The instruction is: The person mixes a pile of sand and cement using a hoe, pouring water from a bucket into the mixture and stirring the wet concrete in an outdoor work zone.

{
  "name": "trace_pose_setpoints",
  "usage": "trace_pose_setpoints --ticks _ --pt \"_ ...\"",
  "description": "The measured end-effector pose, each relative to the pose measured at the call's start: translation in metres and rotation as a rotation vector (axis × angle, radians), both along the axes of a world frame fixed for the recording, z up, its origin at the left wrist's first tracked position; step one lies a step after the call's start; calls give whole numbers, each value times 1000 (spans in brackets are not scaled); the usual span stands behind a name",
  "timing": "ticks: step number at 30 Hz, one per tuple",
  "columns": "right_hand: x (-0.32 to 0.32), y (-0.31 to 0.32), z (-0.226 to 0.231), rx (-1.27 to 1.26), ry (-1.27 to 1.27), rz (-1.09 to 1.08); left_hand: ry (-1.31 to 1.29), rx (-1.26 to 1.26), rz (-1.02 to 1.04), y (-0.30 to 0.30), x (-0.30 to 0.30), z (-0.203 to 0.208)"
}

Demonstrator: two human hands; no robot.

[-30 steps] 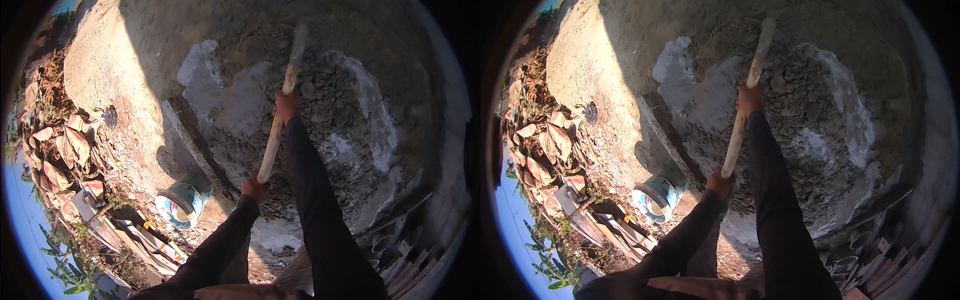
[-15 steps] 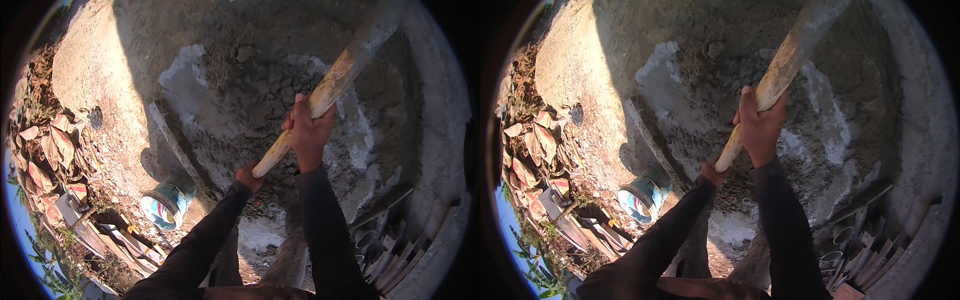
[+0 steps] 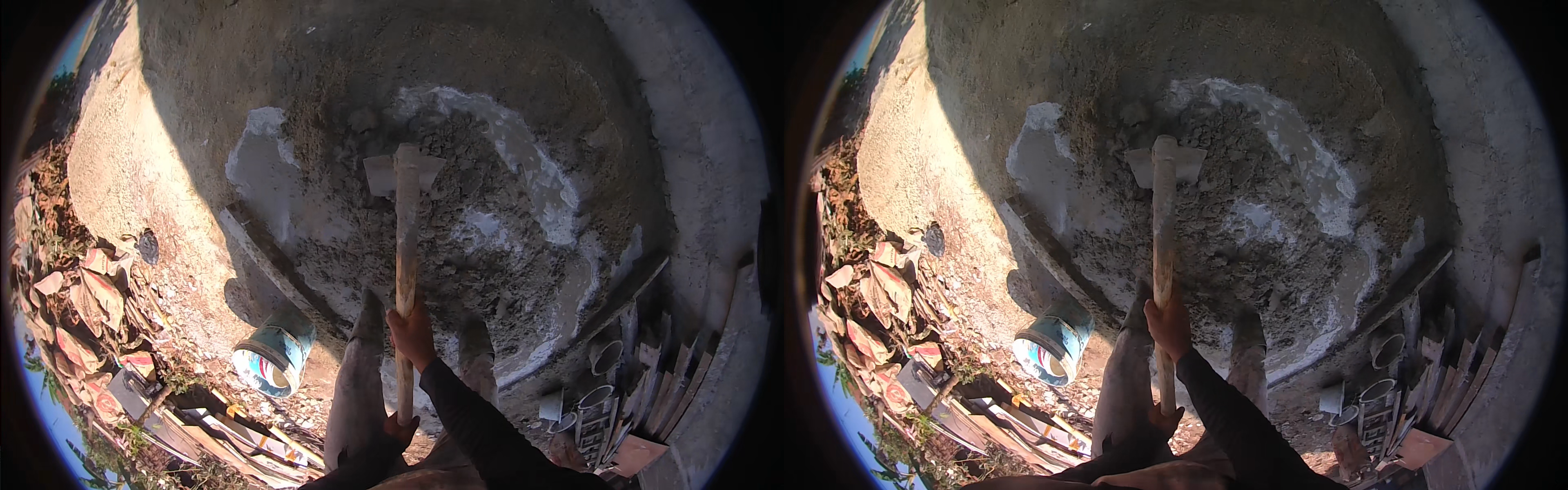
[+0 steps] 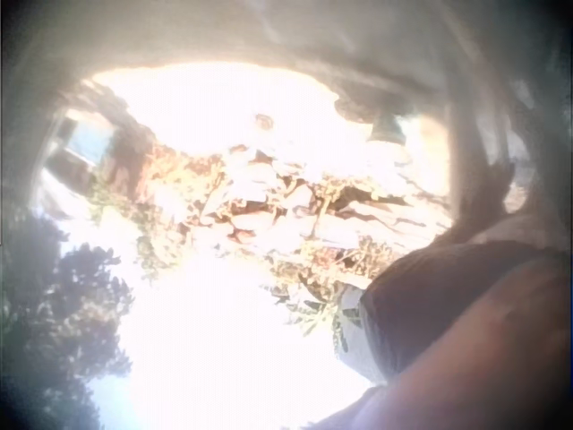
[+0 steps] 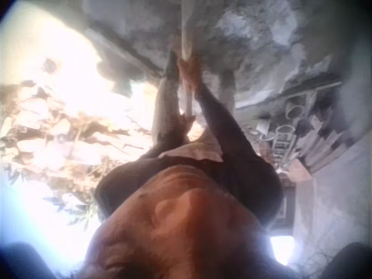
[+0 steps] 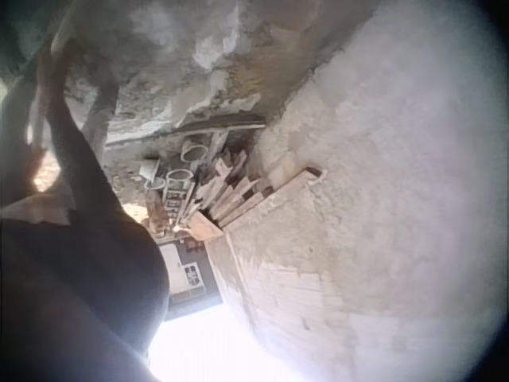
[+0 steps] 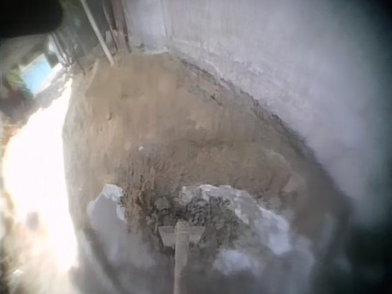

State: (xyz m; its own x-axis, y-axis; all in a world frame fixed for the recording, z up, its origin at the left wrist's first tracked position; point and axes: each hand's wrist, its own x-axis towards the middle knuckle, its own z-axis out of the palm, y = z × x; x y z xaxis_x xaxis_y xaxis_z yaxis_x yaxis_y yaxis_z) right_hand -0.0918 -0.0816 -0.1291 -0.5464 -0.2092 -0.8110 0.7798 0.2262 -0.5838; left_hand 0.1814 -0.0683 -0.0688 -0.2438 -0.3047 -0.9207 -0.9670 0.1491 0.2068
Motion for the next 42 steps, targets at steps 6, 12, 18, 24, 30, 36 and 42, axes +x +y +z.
trace_pose_setpoints --ticks 6,12,18,24,30,36,42 --pt "-222 23 28 -243 505 -132 470 126 29 -11 -232 -121" --pt "-319 85 -152 182 169 7 24 814 559 33 -325 -133" --pt "-83 140 -105 219 99 -8 -154 586 485 82 -112 -32" --pt "-5 212 64 91 -31 -391 -34 194 -387 93 -1 38" --pt "-231 240 50 -189 632 -603 595 131 -452 91 -301 -124" --pt "-269 229 -127 25 136 -292 -12 475 89 113 -289 -112" --pt "-28 136 -58 220 -162 -107 -356 403 278 65 -64 31"
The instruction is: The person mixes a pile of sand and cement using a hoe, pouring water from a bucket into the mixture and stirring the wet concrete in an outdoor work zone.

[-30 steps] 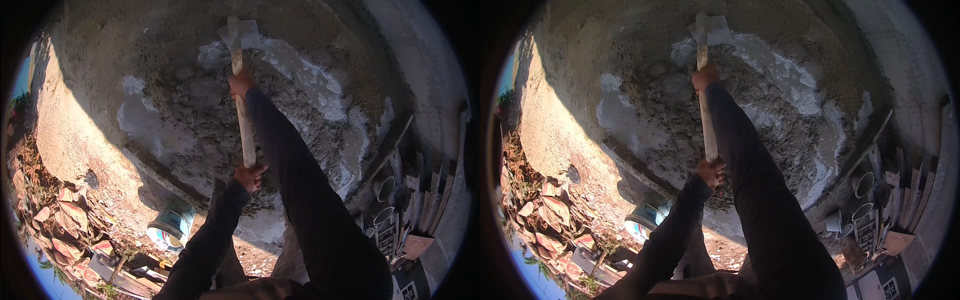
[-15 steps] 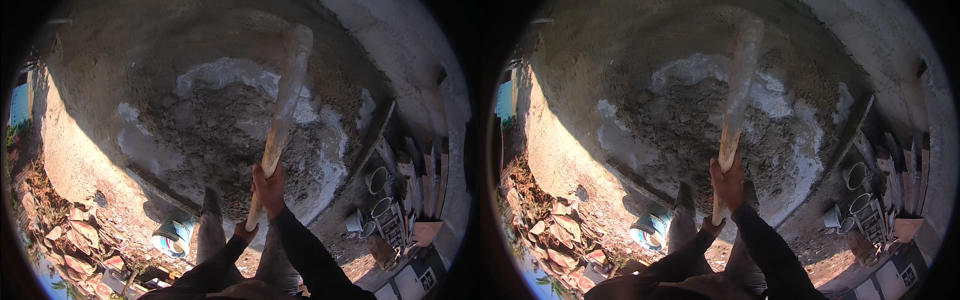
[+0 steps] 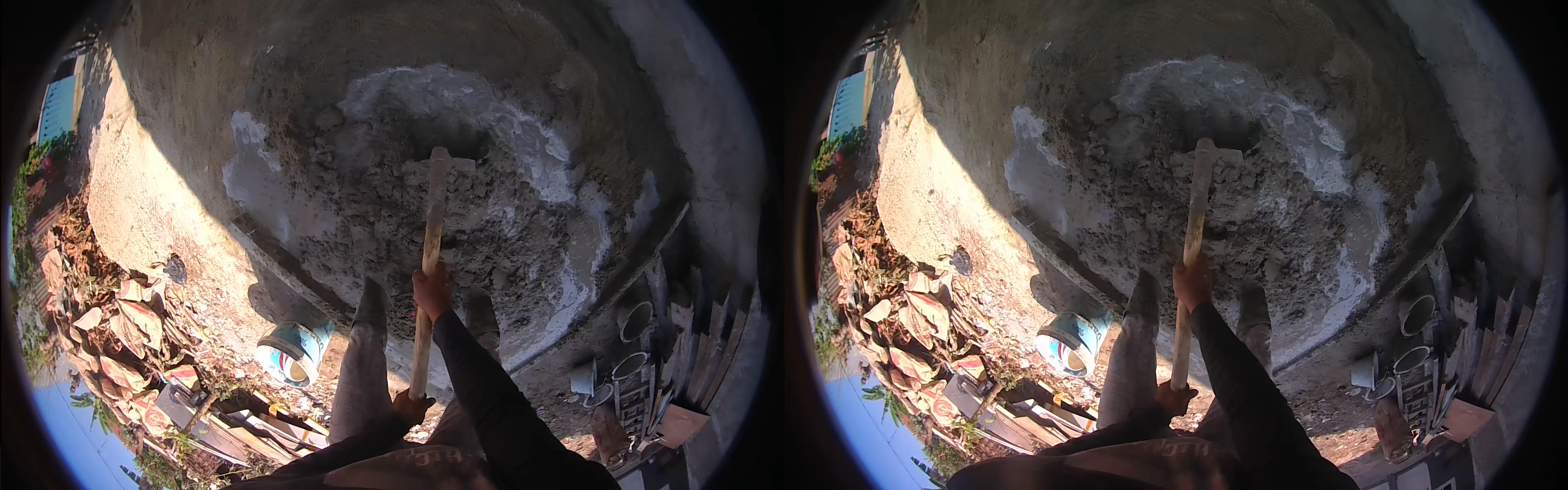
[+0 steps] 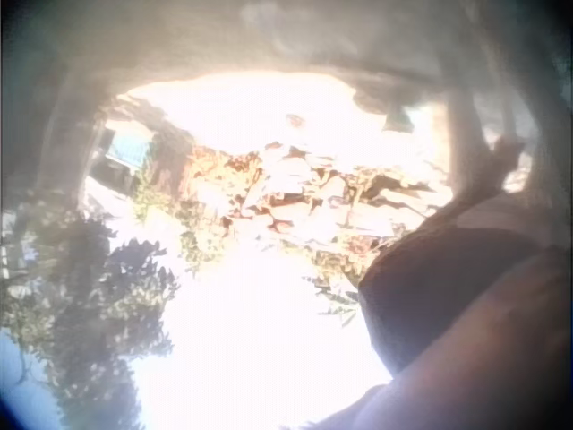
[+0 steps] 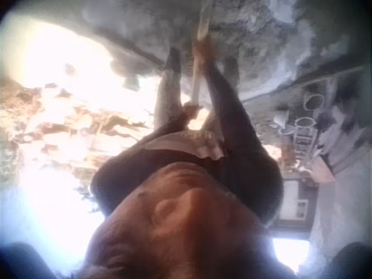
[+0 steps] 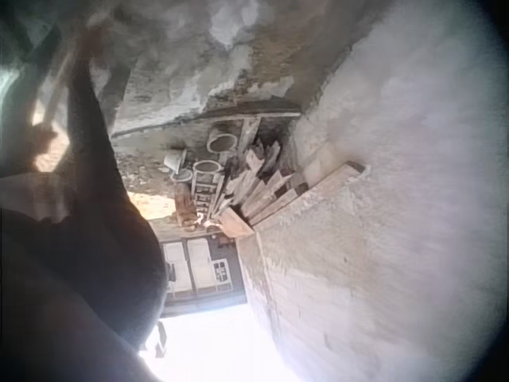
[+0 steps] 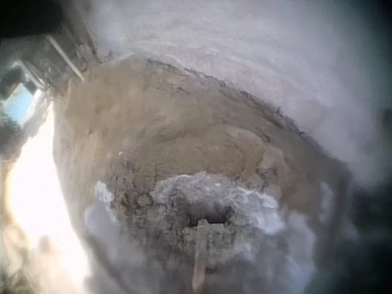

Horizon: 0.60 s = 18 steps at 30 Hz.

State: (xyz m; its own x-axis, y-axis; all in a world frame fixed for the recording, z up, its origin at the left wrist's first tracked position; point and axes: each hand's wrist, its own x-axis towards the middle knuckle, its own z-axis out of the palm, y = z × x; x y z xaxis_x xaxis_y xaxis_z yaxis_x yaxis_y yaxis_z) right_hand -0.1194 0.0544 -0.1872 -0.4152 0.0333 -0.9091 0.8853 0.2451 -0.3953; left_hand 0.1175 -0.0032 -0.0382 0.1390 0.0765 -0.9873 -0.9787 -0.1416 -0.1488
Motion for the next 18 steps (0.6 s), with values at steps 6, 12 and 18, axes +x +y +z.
trace_pose_setpoints --ticks 6,12,18 --pt "17 -38 83 -25 312 -5 149 -134 -232 -26 78 -12" --pt "-237 -147 33 -252 597 123 527 -235 56 -95 -178 -121" --pt "-50 -76 -55 -147 -143 42 25 59 114 -55 -90 -18"
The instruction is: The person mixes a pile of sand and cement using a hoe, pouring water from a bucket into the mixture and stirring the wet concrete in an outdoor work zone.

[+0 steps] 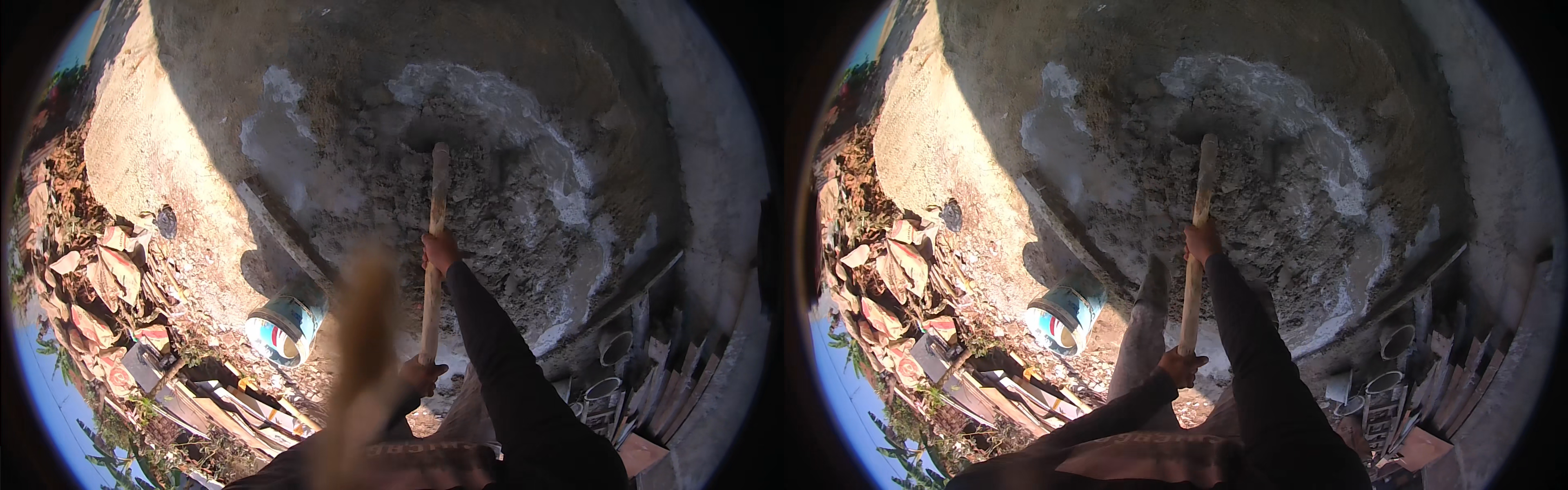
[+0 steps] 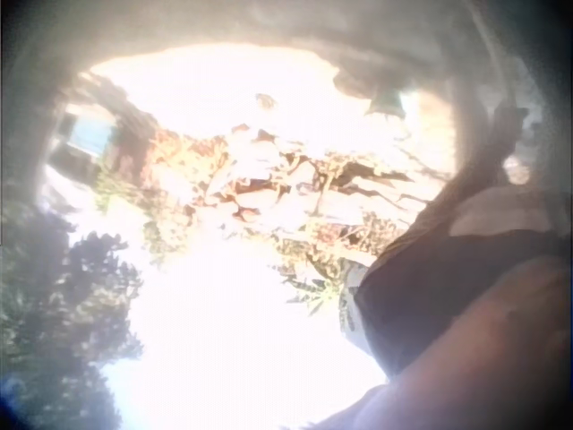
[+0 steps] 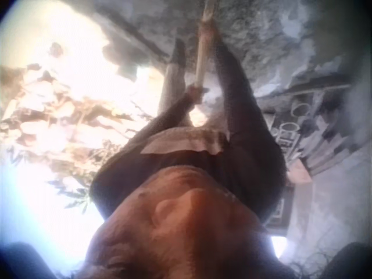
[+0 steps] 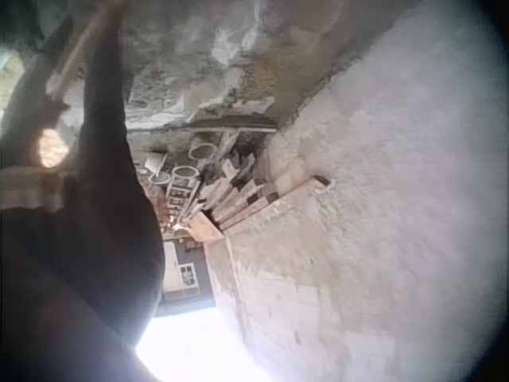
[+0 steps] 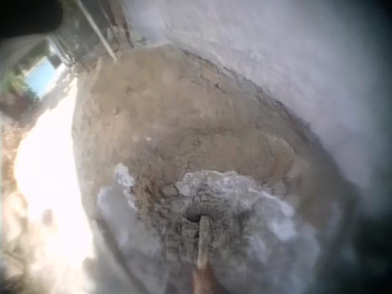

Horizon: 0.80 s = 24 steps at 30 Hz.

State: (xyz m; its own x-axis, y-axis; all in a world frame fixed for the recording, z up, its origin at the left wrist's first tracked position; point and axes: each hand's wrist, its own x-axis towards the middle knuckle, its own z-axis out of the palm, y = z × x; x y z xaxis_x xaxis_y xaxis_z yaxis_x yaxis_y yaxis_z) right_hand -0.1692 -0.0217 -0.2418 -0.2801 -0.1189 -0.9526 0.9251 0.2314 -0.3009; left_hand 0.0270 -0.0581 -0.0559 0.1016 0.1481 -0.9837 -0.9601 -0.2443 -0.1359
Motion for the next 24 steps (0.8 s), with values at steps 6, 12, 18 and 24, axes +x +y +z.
trace_pose_setpoints --ticks 6,12,18,24 --pt "98 -13 127 41 66 -172 169 -115 -471 -25 174 60" --pt "-39 -107 171 -248 525 -68 398 -432 -343 -66 52 -6" --pt "-126 -199 92 -187 570 361 274 -219 464 -79 -71 -51" --pt "84 -37 70 -46 -25 28 -70 3 -100 -17 119 54"
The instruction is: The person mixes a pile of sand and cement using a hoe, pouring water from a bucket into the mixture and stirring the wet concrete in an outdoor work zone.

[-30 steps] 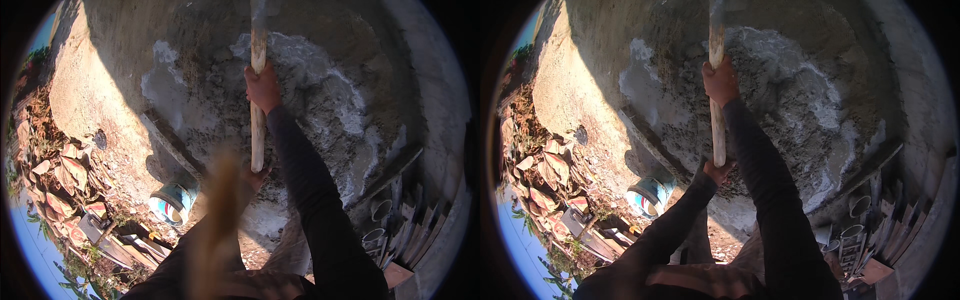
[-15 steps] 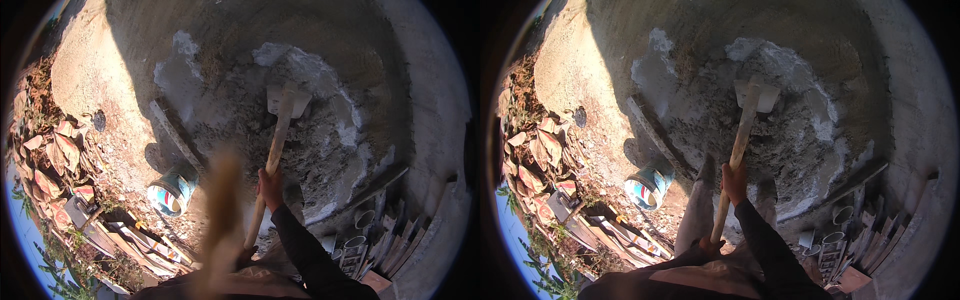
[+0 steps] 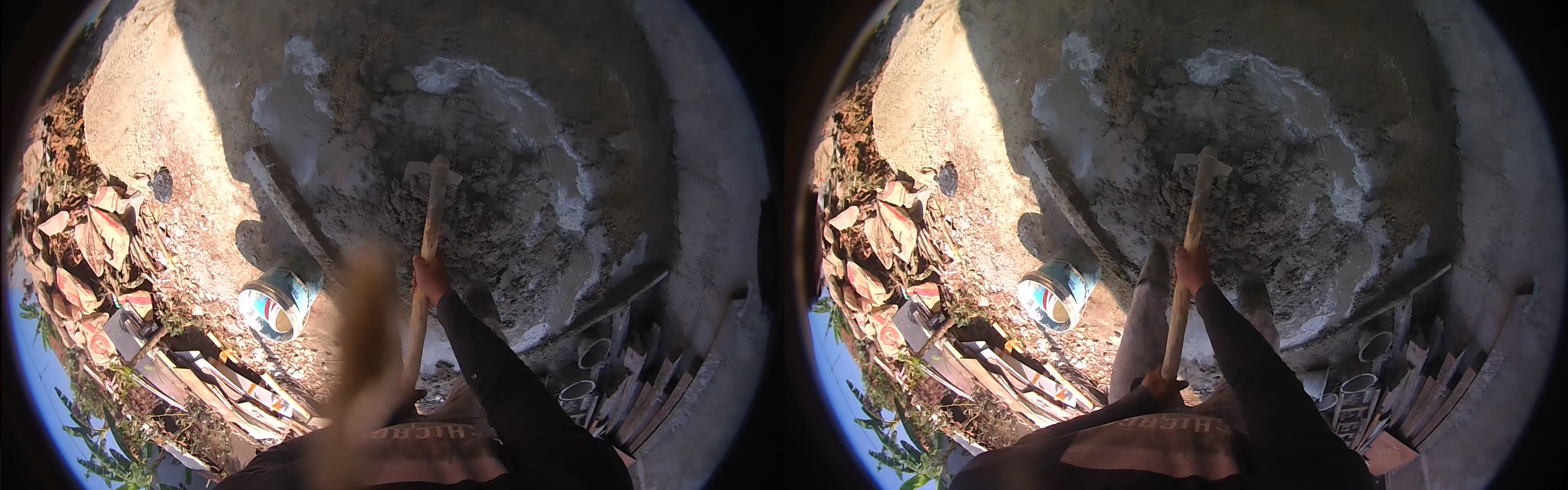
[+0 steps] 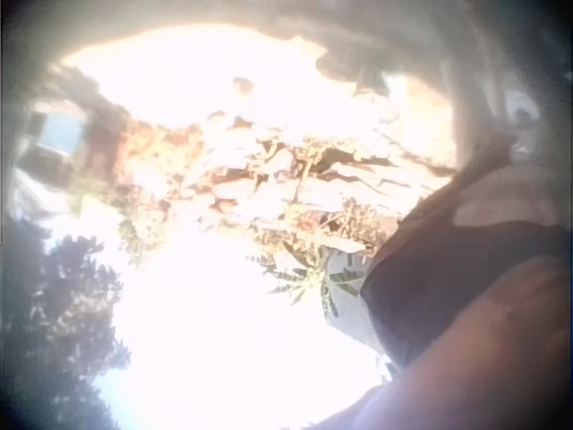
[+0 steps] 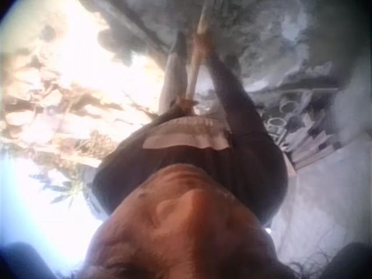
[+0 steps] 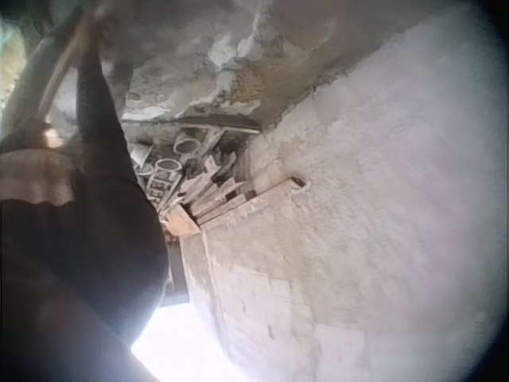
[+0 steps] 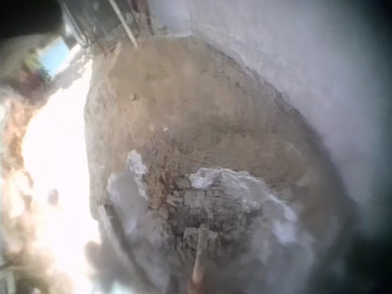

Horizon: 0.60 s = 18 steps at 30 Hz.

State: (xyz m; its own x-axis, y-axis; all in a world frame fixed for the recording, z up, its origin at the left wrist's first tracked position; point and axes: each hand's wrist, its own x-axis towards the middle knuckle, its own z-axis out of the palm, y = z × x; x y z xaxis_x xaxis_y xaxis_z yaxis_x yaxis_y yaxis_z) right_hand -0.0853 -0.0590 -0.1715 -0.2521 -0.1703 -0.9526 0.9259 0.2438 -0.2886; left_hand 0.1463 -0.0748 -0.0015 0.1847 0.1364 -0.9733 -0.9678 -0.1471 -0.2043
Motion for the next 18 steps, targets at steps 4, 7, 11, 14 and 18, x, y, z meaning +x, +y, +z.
trace_pose_setpoints --ticks 4,7,11,14,18 --pt "19 -32 98 -8 134 -54 431 -182 -322 -22 167 21" --pt "-41 -25 108 -46 305 -27 329 -132 -200 -21 50 12" --pt "-186 -139 87 -288 690 21 585 -487 -113 -106 -148 -94" --pt "-255 -202 41 -267 774 170 623 -393 395 -134 -230 -147" --pt "-162 -149 -87 -3 297 634 204 148 1076 -21 -165 -132"
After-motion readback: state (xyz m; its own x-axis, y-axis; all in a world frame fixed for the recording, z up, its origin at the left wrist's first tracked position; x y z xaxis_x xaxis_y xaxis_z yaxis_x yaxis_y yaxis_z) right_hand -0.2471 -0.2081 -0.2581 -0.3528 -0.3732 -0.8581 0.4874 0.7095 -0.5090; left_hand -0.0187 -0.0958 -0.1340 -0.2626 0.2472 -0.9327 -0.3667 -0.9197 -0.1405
